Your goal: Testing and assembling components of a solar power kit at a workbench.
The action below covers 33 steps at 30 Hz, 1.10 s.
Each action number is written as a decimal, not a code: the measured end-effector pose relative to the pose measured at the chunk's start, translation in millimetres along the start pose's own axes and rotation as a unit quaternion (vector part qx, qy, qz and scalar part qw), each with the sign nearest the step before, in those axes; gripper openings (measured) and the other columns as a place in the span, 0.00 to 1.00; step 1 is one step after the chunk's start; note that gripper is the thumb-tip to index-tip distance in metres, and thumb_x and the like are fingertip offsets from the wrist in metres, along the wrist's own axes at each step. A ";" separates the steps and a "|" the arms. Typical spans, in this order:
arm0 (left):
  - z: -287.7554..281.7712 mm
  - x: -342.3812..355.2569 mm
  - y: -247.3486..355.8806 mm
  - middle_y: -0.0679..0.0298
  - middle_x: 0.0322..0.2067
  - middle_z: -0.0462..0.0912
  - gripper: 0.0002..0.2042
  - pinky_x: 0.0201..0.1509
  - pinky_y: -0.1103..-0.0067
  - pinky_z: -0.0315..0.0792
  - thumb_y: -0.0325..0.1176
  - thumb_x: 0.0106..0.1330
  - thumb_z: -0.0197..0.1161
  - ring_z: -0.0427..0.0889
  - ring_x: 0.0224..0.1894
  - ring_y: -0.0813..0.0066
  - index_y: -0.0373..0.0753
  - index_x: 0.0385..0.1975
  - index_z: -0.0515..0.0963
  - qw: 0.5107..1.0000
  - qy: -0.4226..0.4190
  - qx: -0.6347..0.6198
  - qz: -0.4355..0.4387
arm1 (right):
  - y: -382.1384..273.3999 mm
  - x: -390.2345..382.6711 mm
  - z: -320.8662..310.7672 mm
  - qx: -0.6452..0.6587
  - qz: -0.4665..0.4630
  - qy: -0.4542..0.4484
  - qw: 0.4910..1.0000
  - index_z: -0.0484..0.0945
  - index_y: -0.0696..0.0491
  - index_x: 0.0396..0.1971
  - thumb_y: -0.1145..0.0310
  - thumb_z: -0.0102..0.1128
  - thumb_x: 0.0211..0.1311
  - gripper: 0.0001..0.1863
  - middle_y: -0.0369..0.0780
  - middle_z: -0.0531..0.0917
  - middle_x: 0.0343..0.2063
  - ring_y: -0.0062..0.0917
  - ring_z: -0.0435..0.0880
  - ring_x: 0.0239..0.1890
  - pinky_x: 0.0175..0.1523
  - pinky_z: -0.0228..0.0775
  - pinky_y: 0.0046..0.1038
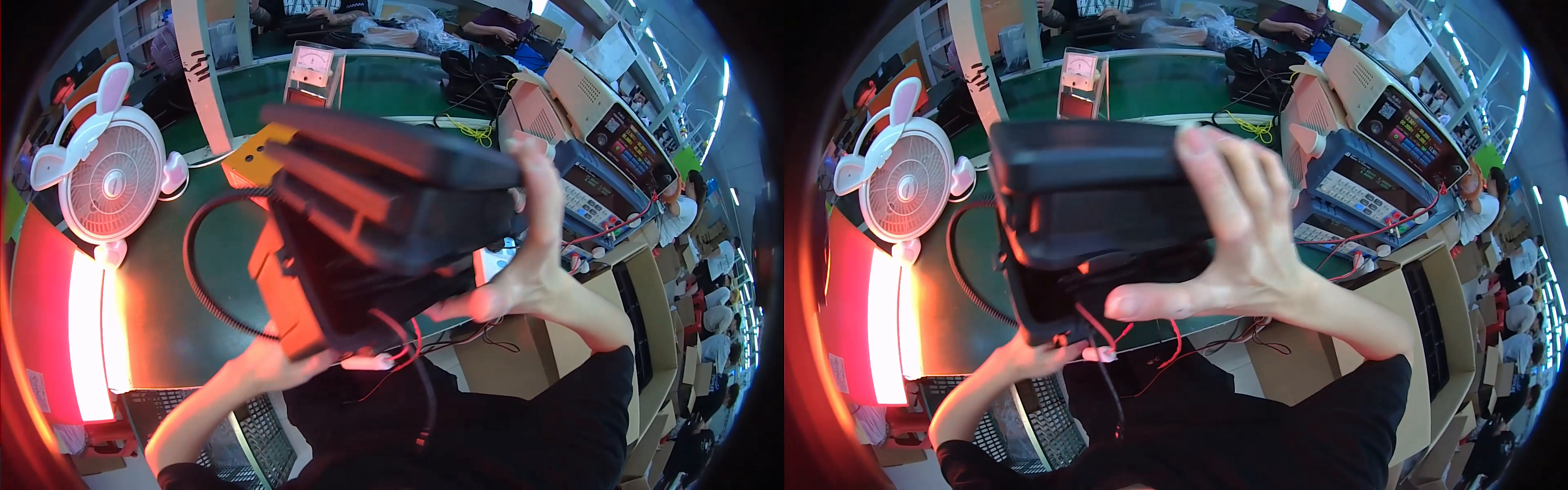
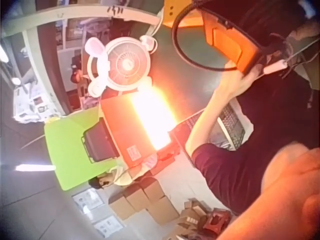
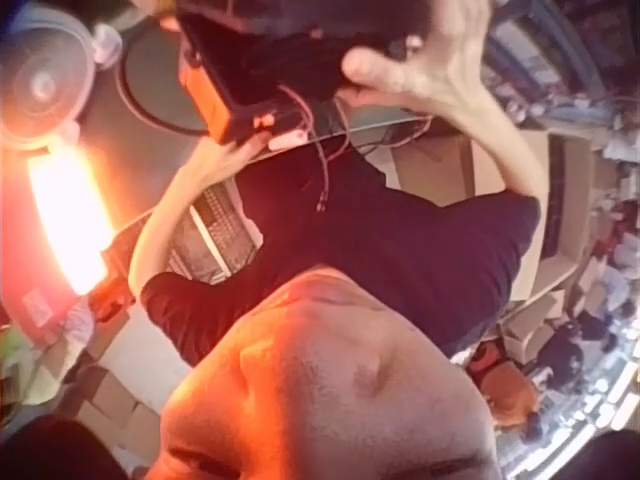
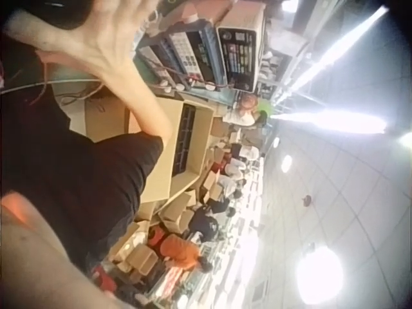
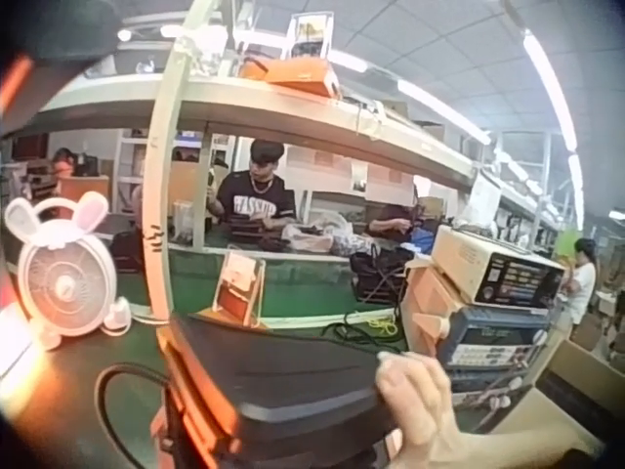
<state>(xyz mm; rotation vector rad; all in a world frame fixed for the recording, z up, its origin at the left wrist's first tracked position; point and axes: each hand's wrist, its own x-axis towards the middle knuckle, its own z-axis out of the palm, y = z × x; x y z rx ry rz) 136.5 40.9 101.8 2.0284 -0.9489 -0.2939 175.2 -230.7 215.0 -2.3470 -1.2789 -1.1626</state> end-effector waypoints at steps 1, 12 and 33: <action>-4.2 2.9 -1.8 0.57 0.42 0.76 0.19 0.50 0.73 0.68 0.40 0.59 0.56 0.74 0.46 0.58 0.39 0.48 0.69 0.998 -0.003 0.026 -0.055 | 6.9 -0.8 -9.7 0.010 0.010 -0.022 1.000 0.44 0.64 0.60 0.34 0.71 0.20 0.71 0.55 0.56 0.56 0.44 0.60 0.57 0.59 0.53 0.41; -21.1 45.1 -63.2 0.69 0.22 0.76 0.10 0.27 0.88 0.65 0.28 0.56 0.58 0.72 0.24 0.87 0.33 0.36 0.76 0.946 0.126 -0.296 -0.044 | 103.7 78.6 -19.5 -0.394 -0.152 0.074 0.903 0.56 0.38 0.60 0.43 0.70 0.26 0.53 0.52 0.50 0.61 0.50 0.57 0.57 0.53 0.54 0.48; -24.4 39.2 -69.0 0.72 0.08 0.52 0.10 0.18 0.79 0.47 0.33 0.54 0.60 0.50 0.13 0.84 0.35 0.17 0.71 0.962 0.064 -0.264 0.033 | 147.1 289.7 294.7 -0.333 -0.142 -0.035 0.932 0.61 0.37 0.58 0.47 0.72 0.18 0.54 0.44 0.52 0.61 0.48 0.58 0.56 0.46 0.59 0.52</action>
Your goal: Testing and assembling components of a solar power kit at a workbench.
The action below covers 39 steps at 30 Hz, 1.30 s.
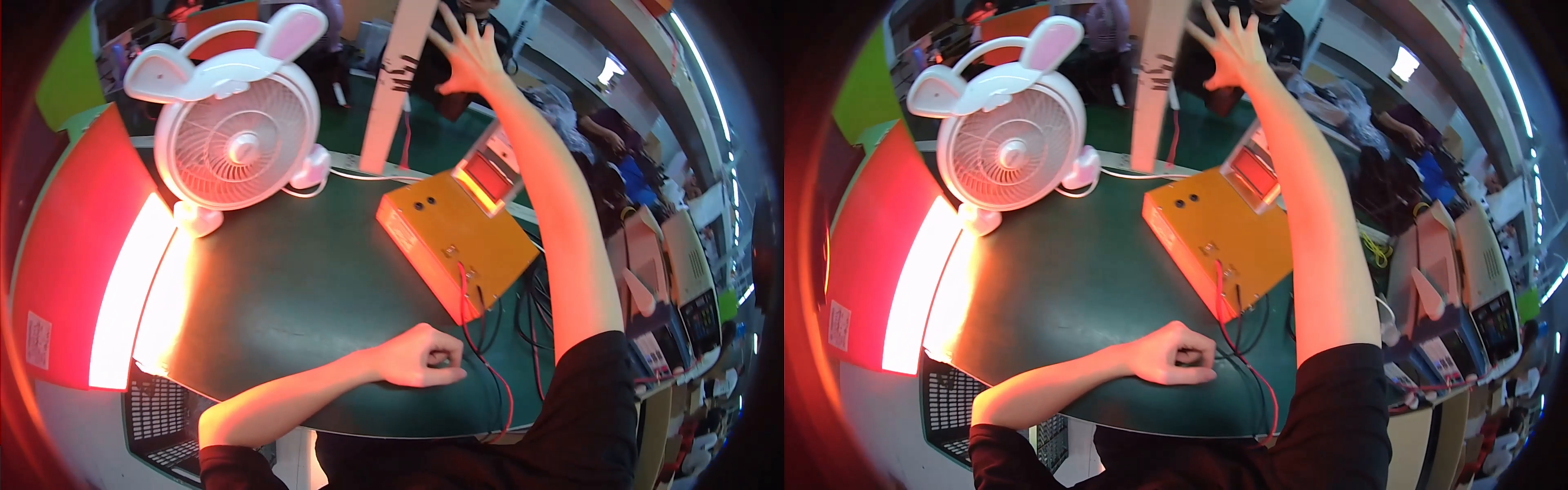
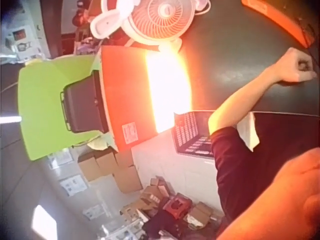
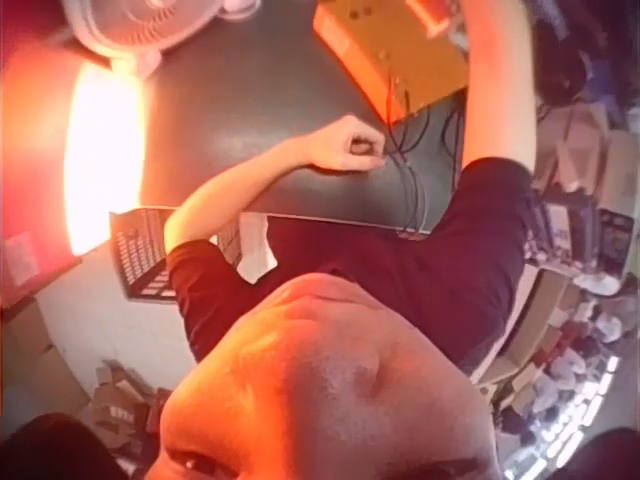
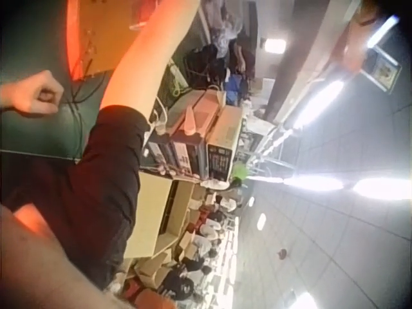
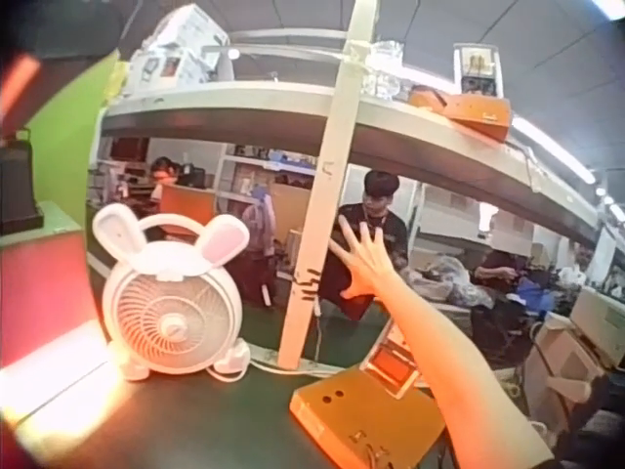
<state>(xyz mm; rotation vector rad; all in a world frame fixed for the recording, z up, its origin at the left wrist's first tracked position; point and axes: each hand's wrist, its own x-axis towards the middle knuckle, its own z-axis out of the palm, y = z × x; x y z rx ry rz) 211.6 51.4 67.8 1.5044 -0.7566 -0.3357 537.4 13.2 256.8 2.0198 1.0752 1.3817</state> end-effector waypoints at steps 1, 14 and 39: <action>0.7 0.3 -1.4 0.71 0.08 0.51 0.10 0.18 0.79 0.47 0.33 0.54 0.60 0.49 0.13 0.83 0.35 0.17 0.71 1.000 0.000 -0.009 0.003 | -13.2 0.7 7.5 0.016 -0.007 -0.015 1.000 0.63 0.39 0.56 0.45 0.71 0.18 0.52 0.44 0.54 0.60 0.48 0.57 0.56 0.47 0.58 0.52; -5.4 5.3 5.1 0.73 0.09 0.51 0.09 0.18 0.80 0.47 0.34 0.55 0.60 0.50 0.14 0.85 0.36 0.18 0.71 1.000 0.005 0.010 -0.027 | -60.2 -17.0 0.3 0.181 -0.001 -0.238 0.954 0.67 0.48 0.54 0.50 0.59 0.45 0.34 0.49 0.52 0.62 0.42 0.47 0.65 0.60 0.42 0.59; 2.3 5.0 -10.2 0.74 0.10 0.63 0.08 0.18 0.83 0.53 0.31 0.53 0.60 0.58 0.15 0.88 0.34 0.18 0.74 0.985 0.128 0.112 -0.032 | -103.2 -305.9 -340.2 0.548 0.285 -0.049 0.785 0.73 0.56 0.46 0.72 0.64 0.41 0.26 0.51 0.61 0.57 0.40 0.72 0.51 0.53 0.66 0.35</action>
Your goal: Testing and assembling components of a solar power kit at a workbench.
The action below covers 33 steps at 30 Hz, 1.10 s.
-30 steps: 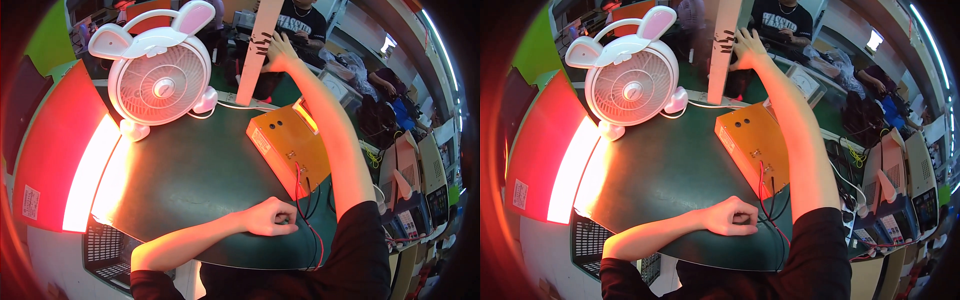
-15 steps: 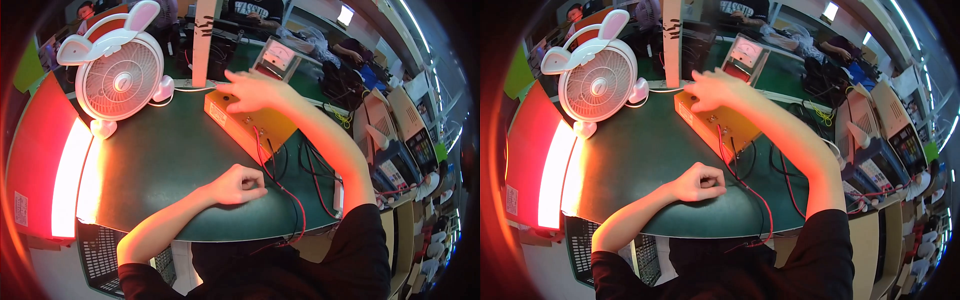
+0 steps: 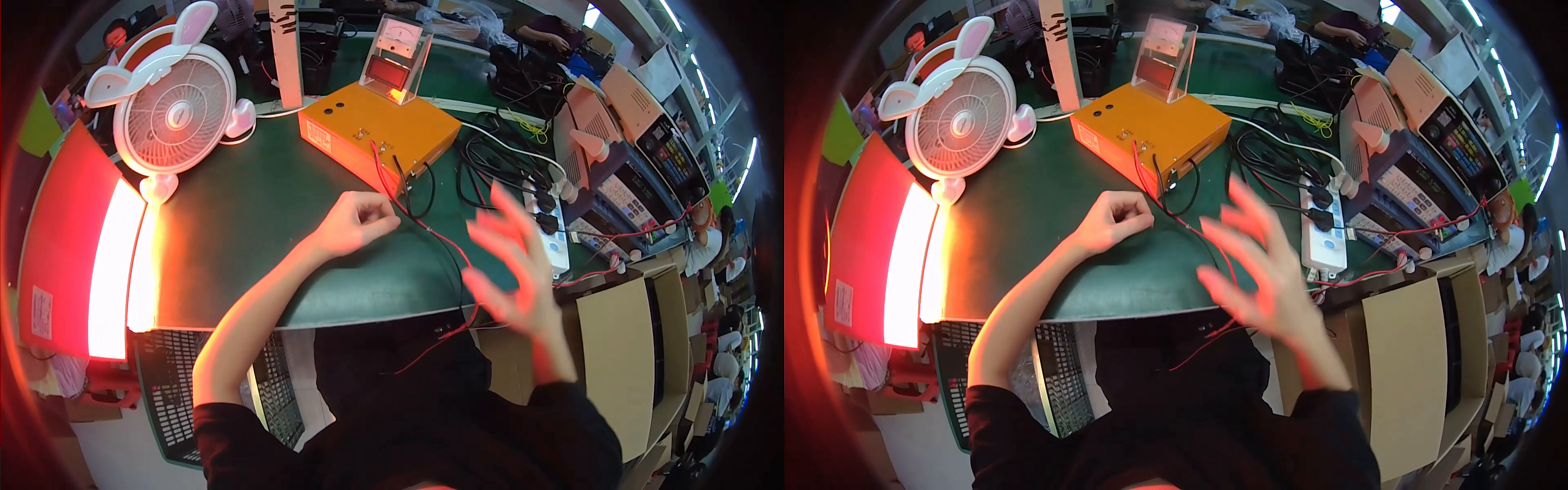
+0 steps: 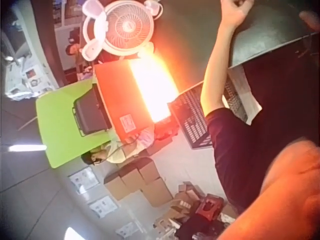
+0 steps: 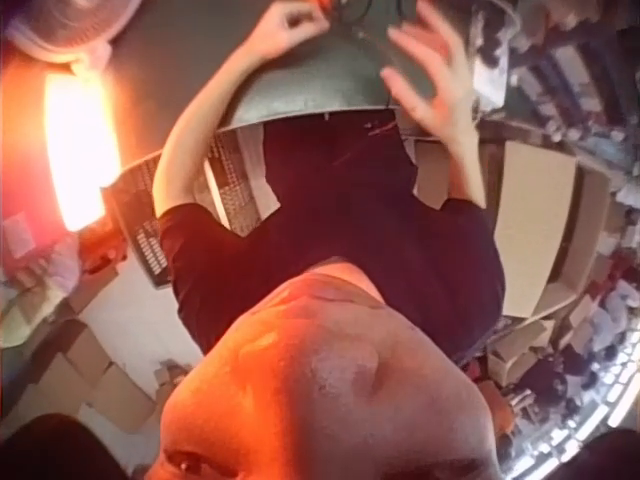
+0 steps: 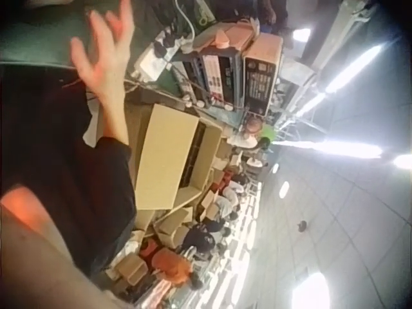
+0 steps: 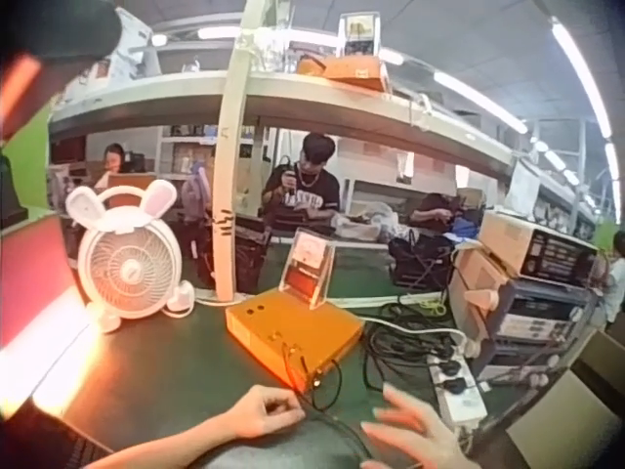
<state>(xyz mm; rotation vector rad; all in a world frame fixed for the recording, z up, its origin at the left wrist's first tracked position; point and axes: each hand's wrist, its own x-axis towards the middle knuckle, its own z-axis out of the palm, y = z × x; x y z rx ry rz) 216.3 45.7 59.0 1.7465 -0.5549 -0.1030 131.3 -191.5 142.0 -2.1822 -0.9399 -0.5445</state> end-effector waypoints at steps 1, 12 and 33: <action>0.8 -0.8 -2.1 0.74 0.10 0.63 0.08 0.18 0.83 0.53 0.31 0.53 0.60 0.58 0.15 0.88 0.34 0.18 0.74 1.000 0.008 0.004 -0.007 | -1.8 -20.8 7.8 0.032 -0.033 0.022 0.999 0.75 0.57 0.42 0.71 0.61 0.40 0.23 0.51 0.69 0.51 0.40 0.73 0.49 0.51 0.66 0.36; 29.2 -5.2 12.0 0.59 0.15 0.73 0.09 0.24 0.69 0.67 0.35 0.50 0.58 0.74 0.20 0.59 0.38 0.18 0.69 0.904 0.070 0.412 0.091 | -5.7 -158.8 123.6 0.305 0.123 -0.248 0.911 0.76 0.58 0.39 0.65 0.58 0.53 0.15 0.45 0.78 0.37 0.37 0.78 0.41 0.45 0.70 0.30; 29.3 0.1 13.4 0.59 0.15 0.73 0.09 0.25 0.68 0.69 0.35 0.51 0.55 0.75 0.20 0.59 0.37 0.16 0.68 0.890 0.107 0.441 0.041 | 97.8 -177.2 288.8 0.311 0.427 -0.184 0.829 0.69 0.56 0.47 0.66 0.44 0.59 0.17 0.49 0.74 0.45 0.38 0.68 0.53 0.57 0.58 0.32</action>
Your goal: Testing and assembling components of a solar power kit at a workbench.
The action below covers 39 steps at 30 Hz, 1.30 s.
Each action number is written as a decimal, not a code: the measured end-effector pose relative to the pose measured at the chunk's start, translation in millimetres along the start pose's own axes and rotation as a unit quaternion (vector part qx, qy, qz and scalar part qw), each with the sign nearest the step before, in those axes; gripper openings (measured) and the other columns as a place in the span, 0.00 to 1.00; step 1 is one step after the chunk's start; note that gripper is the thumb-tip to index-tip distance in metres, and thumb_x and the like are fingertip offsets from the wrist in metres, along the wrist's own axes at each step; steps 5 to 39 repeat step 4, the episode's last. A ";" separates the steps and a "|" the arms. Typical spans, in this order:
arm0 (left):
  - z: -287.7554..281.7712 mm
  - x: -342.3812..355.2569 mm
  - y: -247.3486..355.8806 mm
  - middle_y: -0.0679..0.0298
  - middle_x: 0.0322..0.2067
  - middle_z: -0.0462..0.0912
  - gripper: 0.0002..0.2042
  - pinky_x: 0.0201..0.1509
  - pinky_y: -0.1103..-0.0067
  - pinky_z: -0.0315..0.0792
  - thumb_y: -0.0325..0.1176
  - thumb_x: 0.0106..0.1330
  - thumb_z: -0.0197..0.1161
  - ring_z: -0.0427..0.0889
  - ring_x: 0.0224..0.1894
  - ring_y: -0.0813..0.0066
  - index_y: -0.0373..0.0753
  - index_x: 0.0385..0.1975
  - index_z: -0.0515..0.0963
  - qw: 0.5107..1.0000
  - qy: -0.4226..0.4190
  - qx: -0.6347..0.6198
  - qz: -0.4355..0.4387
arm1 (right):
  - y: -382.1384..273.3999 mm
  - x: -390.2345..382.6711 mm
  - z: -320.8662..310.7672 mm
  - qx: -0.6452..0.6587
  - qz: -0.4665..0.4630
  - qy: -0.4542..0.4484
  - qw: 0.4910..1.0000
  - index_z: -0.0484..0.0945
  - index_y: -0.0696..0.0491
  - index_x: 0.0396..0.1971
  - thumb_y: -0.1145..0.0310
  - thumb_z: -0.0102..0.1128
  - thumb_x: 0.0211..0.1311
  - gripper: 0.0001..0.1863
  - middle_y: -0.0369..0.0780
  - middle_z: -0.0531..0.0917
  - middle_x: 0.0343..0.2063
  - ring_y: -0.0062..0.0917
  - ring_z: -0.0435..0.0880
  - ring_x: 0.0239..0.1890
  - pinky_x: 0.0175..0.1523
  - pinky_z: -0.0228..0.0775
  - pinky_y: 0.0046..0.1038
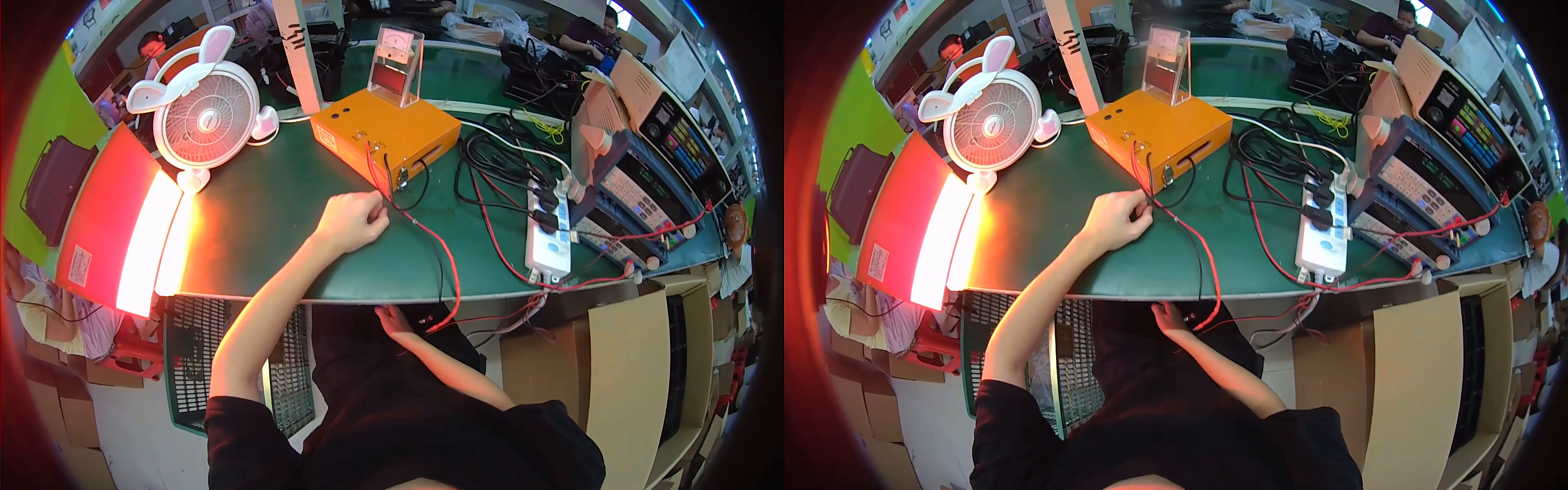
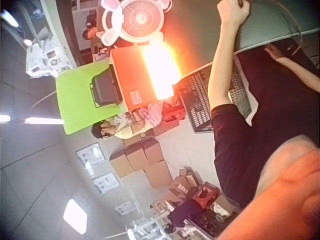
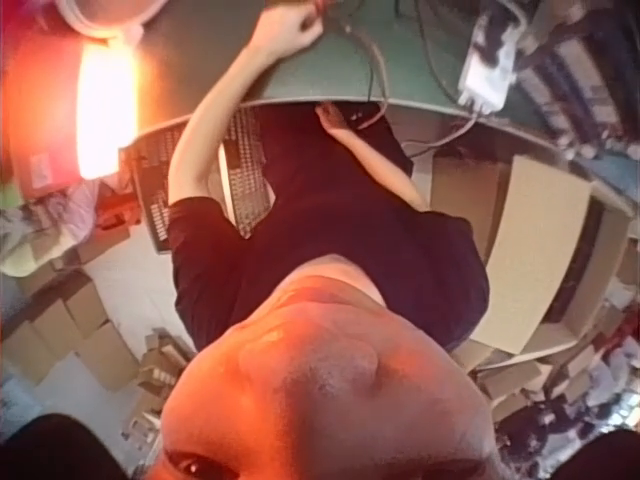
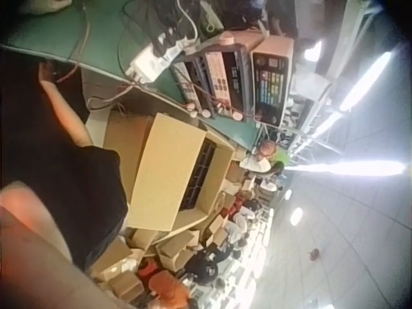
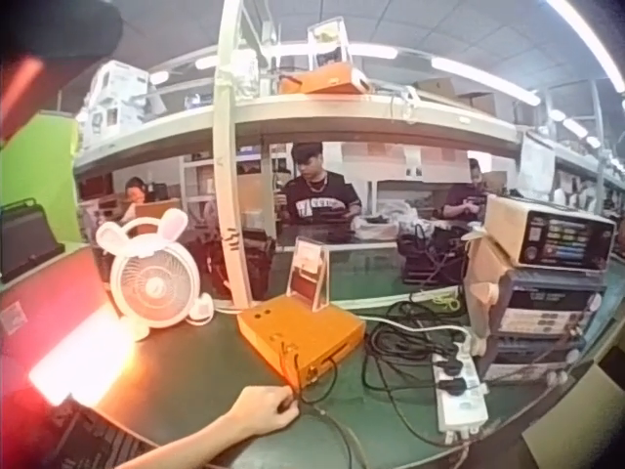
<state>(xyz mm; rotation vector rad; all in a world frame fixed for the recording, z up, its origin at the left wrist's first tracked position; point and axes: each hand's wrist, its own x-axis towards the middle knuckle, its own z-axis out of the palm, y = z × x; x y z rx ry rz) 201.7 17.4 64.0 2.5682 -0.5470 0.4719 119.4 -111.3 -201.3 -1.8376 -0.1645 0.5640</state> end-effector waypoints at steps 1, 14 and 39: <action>-0.6 2.9 2.8 0.59 0.15 0.74 0.09 0.24 0.68 0.69 0.35 0.51 0.55 0.75 0.20 0.59 0.37 0.16 0.68 1.000 0.001 -0.001 0.008 | 11.5 13.1 1.5 0.005 -0.104 0.027 0.994 0.68 0.55 0.49 0.65 0.46 0.60 0.18 0.47 0.72 0.47 0.33 0.67 0.55 0.59 0.55 0.31; 0.9 1.4 2.0 0.57 0.12 0.74 0.10 0.22 0.66 0.69 0.37 0.52 0.55 0.75 0.17 0.56 0.38 0.15 0.71 0.998 -0.037 0.024 0.053 | 64.1 -8.3 9.0 0.020 -0.161 0.007 0.987 0.56 0.50 0.60 0.55 0.50 0.60 0.31 0.44 0.59 0.60 0.25 0.55 0.62 0.65 0.44 0.27; 0.9 1.4 2.0 0.57 0.12 0.74 0.10 0.22 0.66 0.69 0.37 0.52 0.55 0.75 0.17 0.56 0.38 0.15 0.71 0.998 -0.037 0.024 0.053 | 64.1 -8.3 9.0 0.020 -0.161 0.007 0.987 0.56 0.50 0.60 0.55 0.50 0.60 0.31 0.44 0.59 0.60 0.25 0.55 0.62 0.65 0.44 0.27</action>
